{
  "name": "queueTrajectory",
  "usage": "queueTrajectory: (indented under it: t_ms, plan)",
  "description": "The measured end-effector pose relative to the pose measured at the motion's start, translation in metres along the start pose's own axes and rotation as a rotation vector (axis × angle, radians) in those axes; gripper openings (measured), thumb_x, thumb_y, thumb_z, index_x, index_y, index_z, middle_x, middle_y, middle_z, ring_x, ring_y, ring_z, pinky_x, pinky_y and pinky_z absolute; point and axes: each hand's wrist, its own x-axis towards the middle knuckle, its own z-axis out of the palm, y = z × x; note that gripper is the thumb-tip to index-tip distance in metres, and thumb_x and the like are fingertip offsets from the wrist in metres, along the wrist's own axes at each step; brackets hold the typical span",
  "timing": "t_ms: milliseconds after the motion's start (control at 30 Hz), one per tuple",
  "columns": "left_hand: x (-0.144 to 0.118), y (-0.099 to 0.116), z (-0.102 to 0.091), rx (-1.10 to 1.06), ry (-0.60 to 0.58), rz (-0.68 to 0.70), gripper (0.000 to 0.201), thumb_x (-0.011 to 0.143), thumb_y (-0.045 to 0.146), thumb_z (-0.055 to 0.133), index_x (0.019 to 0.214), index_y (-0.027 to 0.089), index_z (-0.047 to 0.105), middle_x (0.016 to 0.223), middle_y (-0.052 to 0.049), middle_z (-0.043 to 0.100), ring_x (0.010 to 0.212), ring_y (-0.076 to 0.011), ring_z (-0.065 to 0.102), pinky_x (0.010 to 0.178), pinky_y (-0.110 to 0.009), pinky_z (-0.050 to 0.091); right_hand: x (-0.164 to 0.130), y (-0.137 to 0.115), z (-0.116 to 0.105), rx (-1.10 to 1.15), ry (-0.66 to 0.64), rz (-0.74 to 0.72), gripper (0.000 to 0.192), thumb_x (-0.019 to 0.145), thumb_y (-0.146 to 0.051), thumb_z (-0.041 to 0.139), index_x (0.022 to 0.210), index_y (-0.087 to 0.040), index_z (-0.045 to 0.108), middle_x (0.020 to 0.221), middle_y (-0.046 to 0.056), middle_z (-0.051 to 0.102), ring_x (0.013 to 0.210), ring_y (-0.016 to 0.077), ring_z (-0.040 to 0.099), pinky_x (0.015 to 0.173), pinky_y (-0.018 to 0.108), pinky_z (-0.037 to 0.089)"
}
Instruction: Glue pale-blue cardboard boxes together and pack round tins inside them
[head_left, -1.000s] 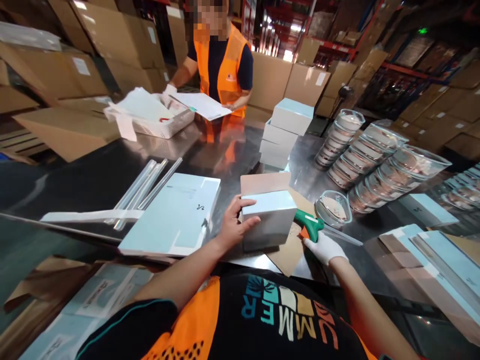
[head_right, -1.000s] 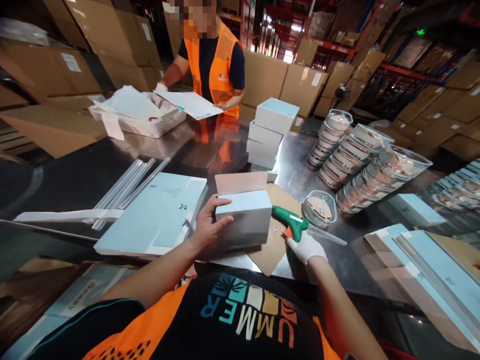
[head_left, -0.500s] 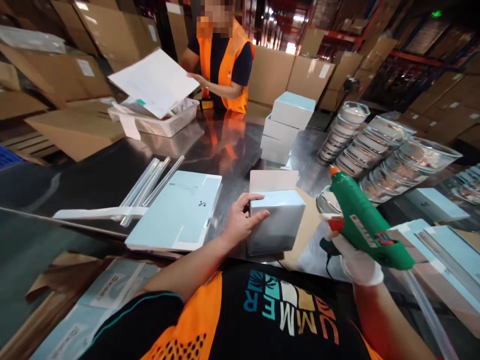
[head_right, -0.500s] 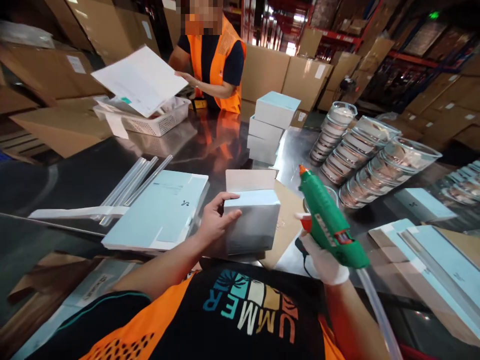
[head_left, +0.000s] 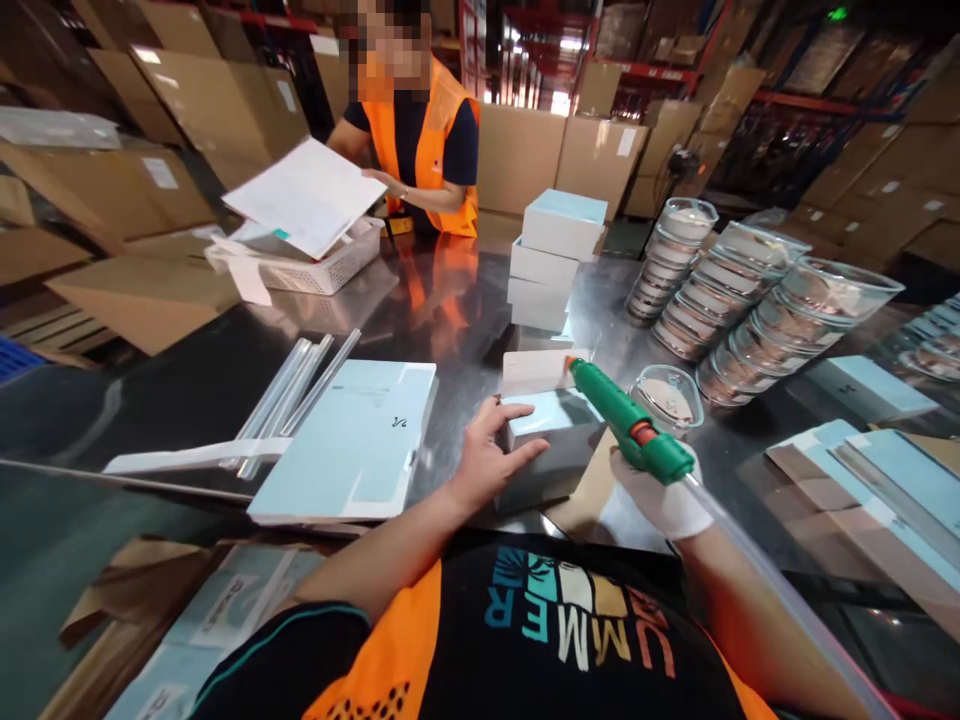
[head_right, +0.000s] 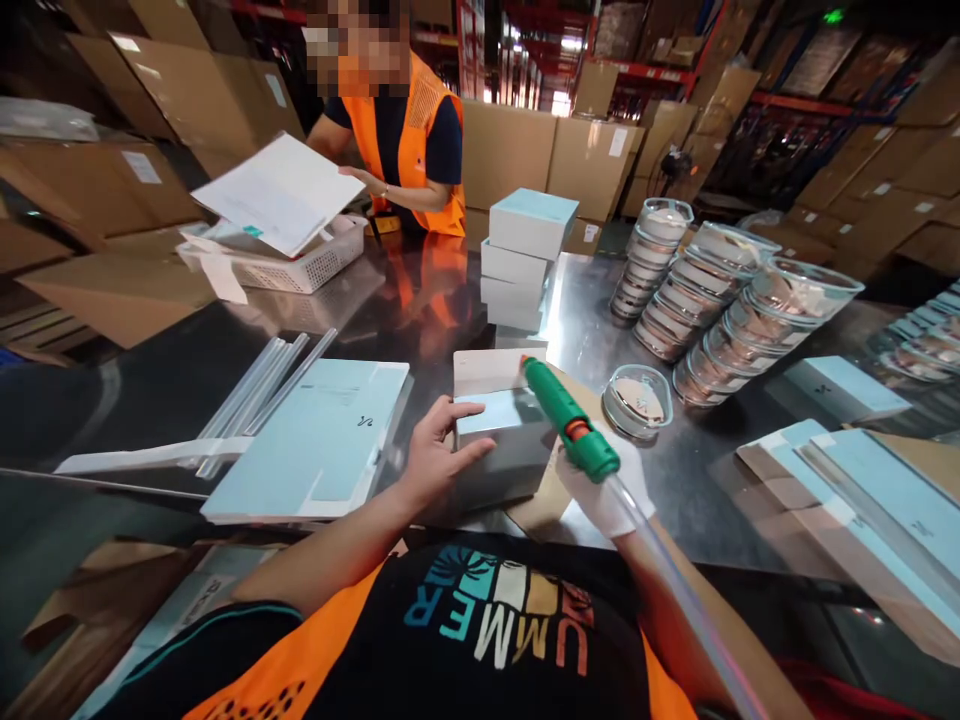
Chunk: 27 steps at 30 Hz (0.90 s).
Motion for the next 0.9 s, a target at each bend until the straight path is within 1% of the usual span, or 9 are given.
queueTrajectory:
  t_ms: [200, 300, 367, 433, 500, 567, 667, 767, 900]
  plan:
    - [0.002, -0.015, -0.006, -0.067, 0.022, -0.044, 0.047, 0.075, 0.057, 0.094, 0.107, 0.025, 0.083, 0.111, -0.007, 0.073, 0.105, -0.0253, 0.069, 0.095, -0.033, 0.052, 0.001, 0.049, -0.001, 0.195, -0.091, 0.445, 0.047, 0.087, -0.068, 0.058, 0.089, -0.022, 0.067, 0.075, 0.011, 0.077, 0.054, 0.0230, 0.065, 0.051, 0.039, 0.058]
    - [0.006, -0.018, -0.010, -0.095, 0.033, -0.065, 0.052, 0.076, 0.063, 0.091, 0.108, 0.023, 0.082, 0.106, -0.006, 0.072, 0.102, -0.0246, 0.069, 0.090, -0.032, 0.053, 0.003, 0.066, -0.004, 0.115, -0.142, 0.545, 0.064, 0.094, -0.078, 0.043, 0.083, -0.020, 0.069, 0.071, 0.014, 0.076, 0.055, 0.0260, 0.068, 0.053, 0.041, 0.058]
    - [0.008, -0.020, -0.013, -0.079, 0.032, -0.088, 0.056, 0.078, 0.068, 0.087, 0.110, 0.022, 0.082, 0.102, -0.006, 0.072, 0.097, -0.0237, 0.068, 0.086, -0.031, 0.053, 0.006, 0.074, -0.012, -0.033, -0.099, 0.549, 0.060, 0.093, -0.077, 0.052, 0.070, -0.023, 0.065, 0.062, 0.011, 0.070, 0.061, 0.0272, 0.070, 0.060, 0.042, 0.059]
    - [0.010, -0.021, -0.015, -0.062, 0.028, -0.101, 0.060, 0.081, 0.072, 0.083, 0.112, 0.021, 0.081, 0.099, -0.006, 0.071, 0.093, -0.0227, 0.066, 0.083, -0.031, 0.052, 0.011, 0.076, -0.020, -0.141, -0.031, 0.512, 0.053, 0.088, -0.071, 0.064, 0.063, -0.025, 0.060, 0.062, 0.010, 0.068, 0.074, 0.0299, 0.073, 0.074, 0.044, 0.060]
    - [0.011, -0.022, -0.016, -0.071, 0.016, -0.091, 0.063, 0.082, 0.075, 0.080, 0.113, 0.020, 0.080, 0.100, -0.006, 0.071, 0.091, -0.0224, 0.066, 0.082, -0.031, 0.052, 0.016, 0.067, -0.017, -0.144, -0.008, 0.453, 0.046, 0.087, -0.069, 0.067, 0.071, -0.025, 0.066, 0.076, 0.011, 0.075, 0.091, 0.0328, 0.075, 0.087, 0.046, 0.060]
    - [0.012, -0.023, -0.015, -0.095, -0.010, -0.061, 0.065, 0.082, 0.077, 0.079, 0.113, 0.020, 0.079, 0.103, -0.008, 0.072, 0.094, -0.0233, 0.067, 0.084, -0.032, 0.052, 0.025, 0.049, -0.003, 0.004, -0.070, 0.344, 0.050, 0.089, -0.071, 0.063, 0.104, -0.025, 0.076, 0.107, 0.013, 0.081, 0.111, 0.0339, 0.074, 0.097, 0.047, 0.060]
    - [0.013, -0.028, -0.013, -0.109, -0.088, -0.007, 0.066, 0.081, 0.078, 0.079, 0.110, 0.019, 0.079, 0.107, -0.009, 0.072, 0.099, -0.0251, 0.069, 0.089, -0.035, 0.054, 0.042, 0.015, 0.028, 0.292, -0.252, 0.177, 0.074, 0.087, -0.074, 0.067, 0.144, -0.028, 0.064, 0.140, 0.012, 0.074, 0.129, 0.0328, 0.070, 0.109, 0.048, 0.059]
    - [0.011, -0.035, -0.009, -0.088, -0.142, 0.024, 0.063, 0.084, 0.078, 0.076, 0.106, 0.018, 0.076, 0.116, -0.011, 0.071, 0.106, -0.0266, 0.071, 0.096, -0.038, 0.055, 0.055, -0.003, 0.044, 0.381, -0.418, 0.074, 0.078, 0.084, -0.073, 0.075, 0.146, -0.028, 0.064, 0.137, 0.010, 0.076, 0.130, 0.0340, 0.070, 0.114, 0.050, 0.056]
    - [0.011, -0.043, -0.003, -0.245, -0.042, 0.116, 0.060, 0.085, 0.069, 0.082, 0.119, 0.022, 0.066, 0.134, -0.014, 0.068, 0.128, -0.0300, 0.069, 0.108, -0.044, 0.055, 0.048, 0.012, 0.032, 0.379, -0.469, -0.171, 0.075, 0.077, -0.063, 0.090, 0.138, -0.025, 0.069, 0.149, 0.016, 0.069, 0.138, 0.0377, 0.066, 0.114, 0.051, 0.057]
